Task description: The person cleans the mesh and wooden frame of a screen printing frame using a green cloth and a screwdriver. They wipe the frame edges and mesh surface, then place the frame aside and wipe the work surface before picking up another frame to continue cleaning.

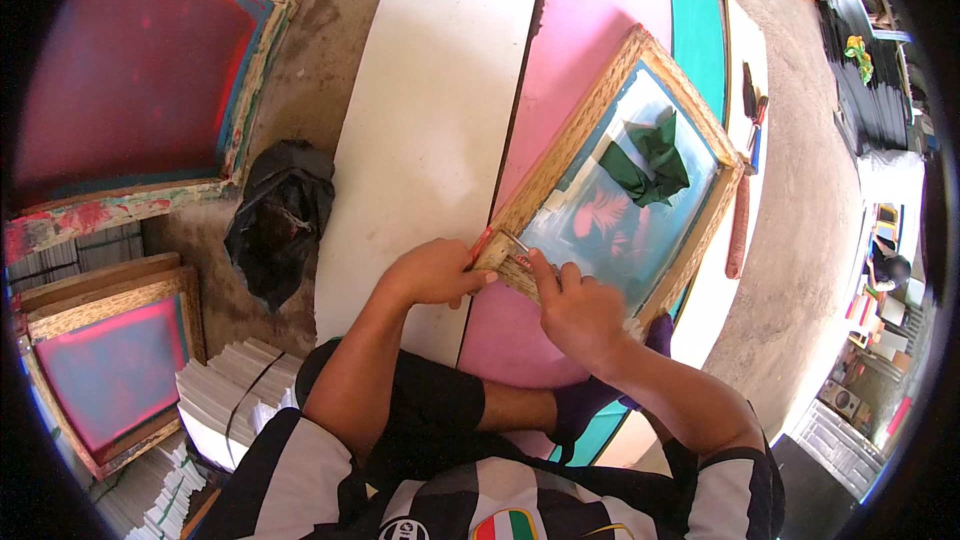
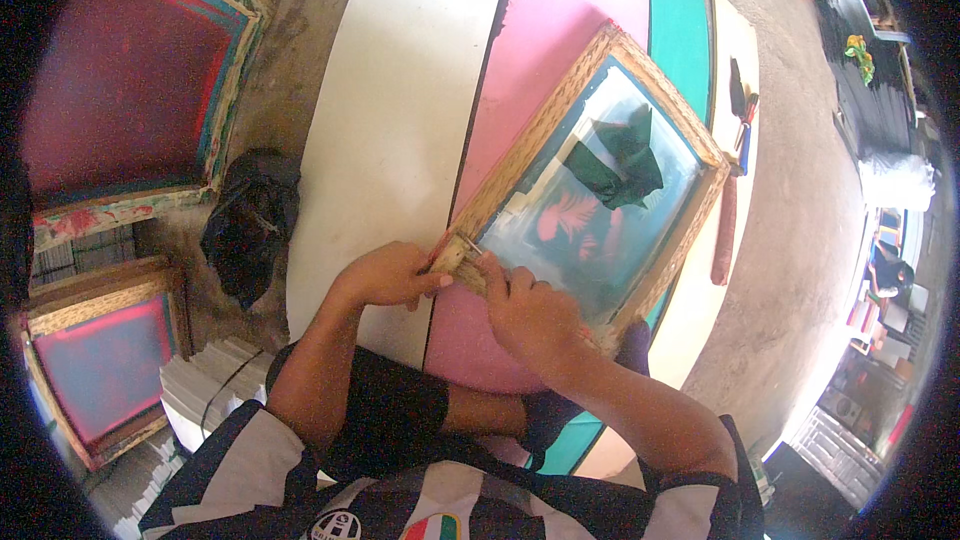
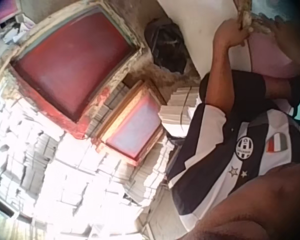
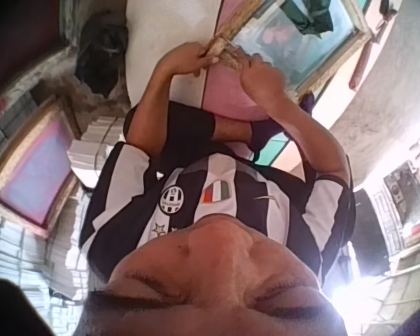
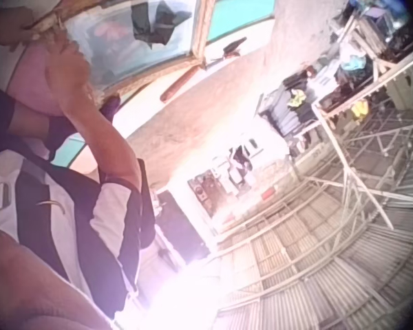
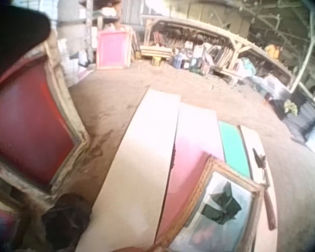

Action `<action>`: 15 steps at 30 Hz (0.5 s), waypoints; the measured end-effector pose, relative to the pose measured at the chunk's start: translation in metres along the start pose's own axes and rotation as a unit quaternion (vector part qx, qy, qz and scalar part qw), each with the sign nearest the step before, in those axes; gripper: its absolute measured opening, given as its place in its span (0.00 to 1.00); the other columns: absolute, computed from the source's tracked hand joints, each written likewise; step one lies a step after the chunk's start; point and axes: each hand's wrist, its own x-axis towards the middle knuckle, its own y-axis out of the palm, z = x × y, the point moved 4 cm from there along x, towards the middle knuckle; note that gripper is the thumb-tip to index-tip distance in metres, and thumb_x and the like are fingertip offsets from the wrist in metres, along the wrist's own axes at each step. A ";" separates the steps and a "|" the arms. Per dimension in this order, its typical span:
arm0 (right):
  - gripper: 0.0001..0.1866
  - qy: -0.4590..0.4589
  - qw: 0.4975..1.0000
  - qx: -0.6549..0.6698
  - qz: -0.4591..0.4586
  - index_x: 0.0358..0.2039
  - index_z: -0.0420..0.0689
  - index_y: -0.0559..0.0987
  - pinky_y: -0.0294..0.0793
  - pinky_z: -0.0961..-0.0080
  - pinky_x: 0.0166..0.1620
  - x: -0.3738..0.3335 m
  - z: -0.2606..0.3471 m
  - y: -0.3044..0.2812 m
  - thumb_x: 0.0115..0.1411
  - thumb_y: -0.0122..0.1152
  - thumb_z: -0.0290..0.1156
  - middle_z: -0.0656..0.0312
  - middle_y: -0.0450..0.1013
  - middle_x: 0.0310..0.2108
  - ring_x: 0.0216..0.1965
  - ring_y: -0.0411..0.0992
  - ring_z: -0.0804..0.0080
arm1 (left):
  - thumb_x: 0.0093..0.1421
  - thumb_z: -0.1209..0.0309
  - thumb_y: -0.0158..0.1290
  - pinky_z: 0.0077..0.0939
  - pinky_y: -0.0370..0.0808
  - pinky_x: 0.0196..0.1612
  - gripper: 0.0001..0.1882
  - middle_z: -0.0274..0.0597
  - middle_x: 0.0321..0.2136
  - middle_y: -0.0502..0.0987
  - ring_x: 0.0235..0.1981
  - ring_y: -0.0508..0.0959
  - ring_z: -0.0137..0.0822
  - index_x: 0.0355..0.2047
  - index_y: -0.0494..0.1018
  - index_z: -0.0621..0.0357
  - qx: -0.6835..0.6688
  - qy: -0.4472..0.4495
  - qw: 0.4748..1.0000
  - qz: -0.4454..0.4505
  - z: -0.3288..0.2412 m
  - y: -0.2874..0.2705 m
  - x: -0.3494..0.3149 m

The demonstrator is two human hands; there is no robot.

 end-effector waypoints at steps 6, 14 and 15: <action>0.28 0.049 0.962 0.267 -0.034 0.59 0.55 0.75 0.74 0.57 0.24 0.001 -0.025 0.019 0.56 0.60 0.29 0.55 0.72 0.27 0.20 0.73 0.54 | 0.64 0.53 0.54 0.33 0.78 0.27 0.24 0.47 0.23 0.82 0.22 0.83 0.38 0.29 0.78 0.67 -0.013 -0.001 1.000 0.013 0.001 -0.002 0.002; 0.21 0.053 0.992 0.110 0.008 0.58 0.52 0.76 0.76 0.60 0.32 -0.006 -0.012 0.026 0.65 0.54 0.32 0.53 0.70 0.25 0.28 0.76 0.53 | 0.63 0.50 0.55 0.27 0.76 0.21 0.26 0.45 0.26 0.82 0.22 0.82 0.34 0.31 0.79 0.67 -0.054 -0.040 0.997 0.044 0.011 -0.002 0.006; 0.21 0.059 0.991 0.118 0.020 0.59 0.52 0.75 0.77 0.60 0.34 -0.007 -0.012 0.028 0.65 0.52 0.33 0.52 0.70 0.26 0.29 0.76 0.53 | 0.63 0.50 0.55 0.27 0.76 0.21 0.26 0.45 0.27 0.82 0.22 0.82 0.34 0.31 0.79 0.67 -0.051 -0.043 0.997 0.048 0.012 -0.001 0.007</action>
